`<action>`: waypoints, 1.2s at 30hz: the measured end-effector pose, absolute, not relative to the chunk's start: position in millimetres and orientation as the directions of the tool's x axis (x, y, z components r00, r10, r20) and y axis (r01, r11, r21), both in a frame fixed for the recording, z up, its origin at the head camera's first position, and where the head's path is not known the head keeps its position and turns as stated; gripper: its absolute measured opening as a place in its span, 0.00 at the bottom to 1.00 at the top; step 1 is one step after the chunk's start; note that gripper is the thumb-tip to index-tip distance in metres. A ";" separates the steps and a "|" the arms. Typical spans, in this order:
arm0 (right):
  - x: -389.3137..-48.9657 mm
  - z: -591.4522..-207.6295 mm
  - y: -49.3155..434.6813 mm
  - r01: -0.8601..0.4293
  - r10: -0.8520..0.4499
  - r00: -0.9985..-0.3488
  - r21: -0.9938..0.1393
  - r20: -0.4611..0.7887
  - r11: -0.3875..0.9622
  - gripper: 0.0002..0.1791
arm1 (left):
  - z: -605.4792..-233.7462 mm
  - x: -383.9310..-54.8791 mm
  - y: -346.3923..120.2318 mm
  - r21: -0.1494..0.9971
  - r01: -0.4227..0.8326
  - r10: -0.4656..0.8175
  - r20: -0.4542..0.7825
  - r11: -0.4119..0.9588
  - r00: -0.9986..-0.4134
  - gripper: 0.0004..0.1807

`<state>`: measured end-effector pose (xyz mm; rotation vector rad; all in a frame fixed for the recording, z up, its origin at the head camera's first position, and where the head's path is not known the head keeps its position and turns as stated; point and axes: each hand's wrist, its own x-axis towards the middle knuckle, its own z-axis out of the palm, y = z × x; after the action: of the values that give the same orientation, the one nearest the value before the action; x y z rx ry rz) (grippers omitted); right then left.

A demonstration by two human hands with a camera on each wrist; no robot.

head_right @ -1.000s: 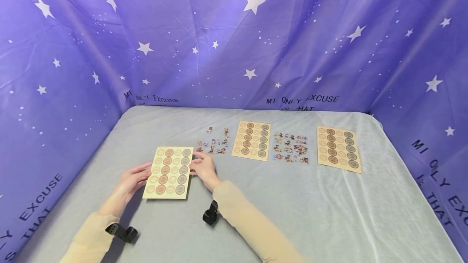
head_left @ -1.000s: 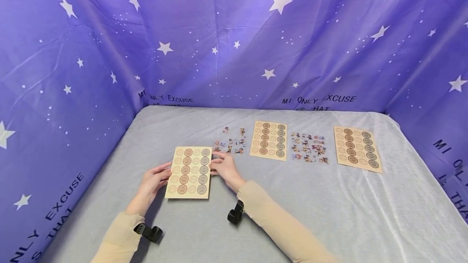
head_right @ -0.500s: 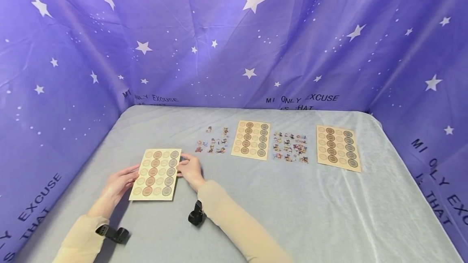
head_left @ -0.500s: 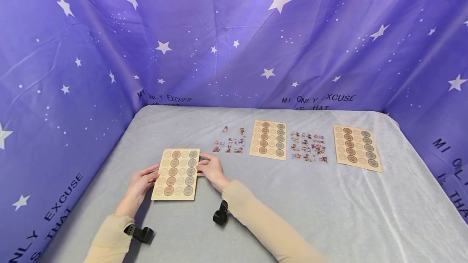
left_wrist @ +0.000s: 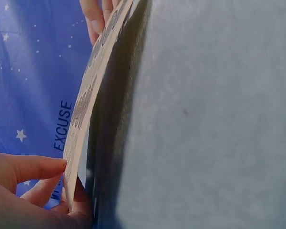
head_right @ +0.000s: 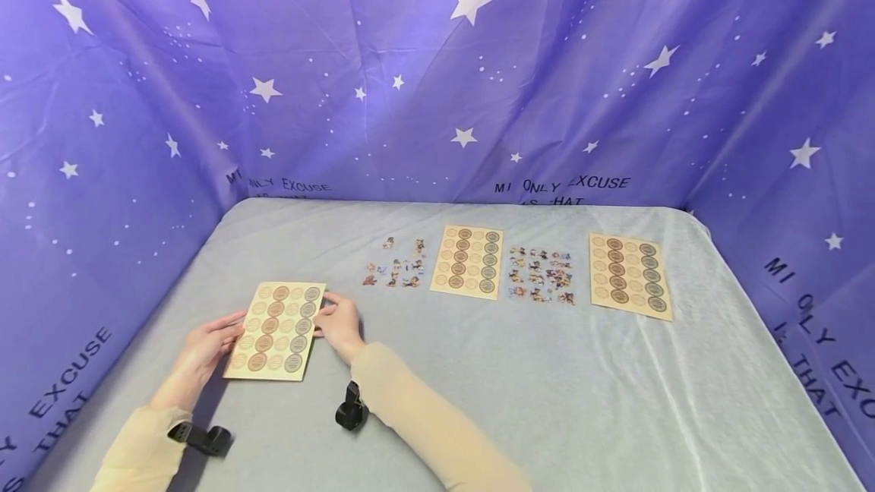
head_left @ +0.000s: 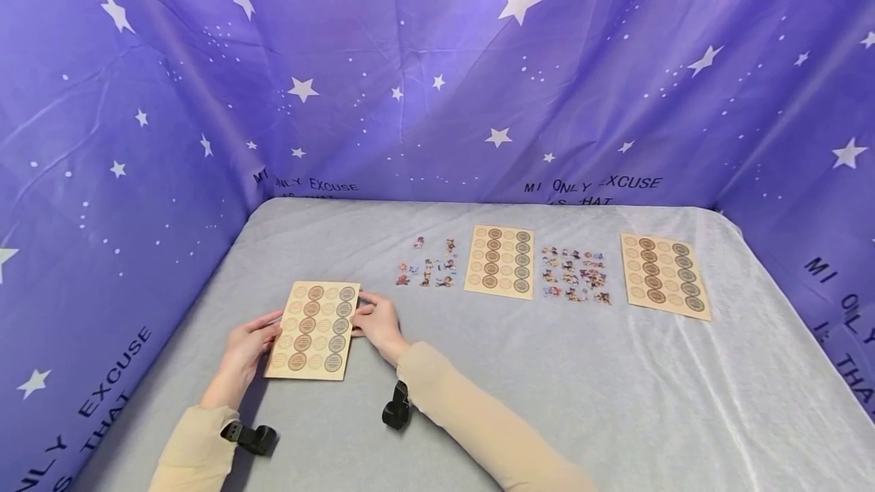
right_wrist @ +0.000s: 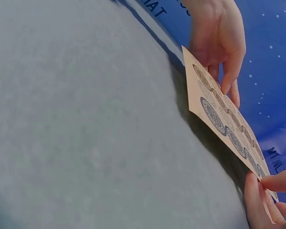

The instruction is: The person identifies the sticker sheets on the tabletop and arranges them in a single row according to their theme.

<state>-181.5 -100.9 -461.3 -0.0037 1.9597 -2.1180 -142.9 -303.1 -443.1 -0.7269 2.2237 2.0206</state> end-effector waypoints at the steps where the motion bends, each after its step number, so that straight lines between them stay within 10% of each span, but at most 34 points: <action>1: -181.1 -461.2 -101.9 0.184 -0.187 -0.967 -0.981 -0.171 -0.057 0.29 | -443.4 -143.1 -303.8 0.928 -0.370 -0.311 -0.341 0.039 -0.887 0.27; 36: -171.5 -464.4 -119.5 0.058 -0.199 -0.976 -0.986 -0.089 0.157 0.27 | -442.0 -138.0 -311.5 0.863 -0.411 -0.412 -0.274 0.294 -0.869 0.23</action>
<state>-171.5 -119.5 -464.4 -0.1382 2.2307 -1.9155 -138.0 -311.5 -442.0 -0.8044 2.5275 1.6847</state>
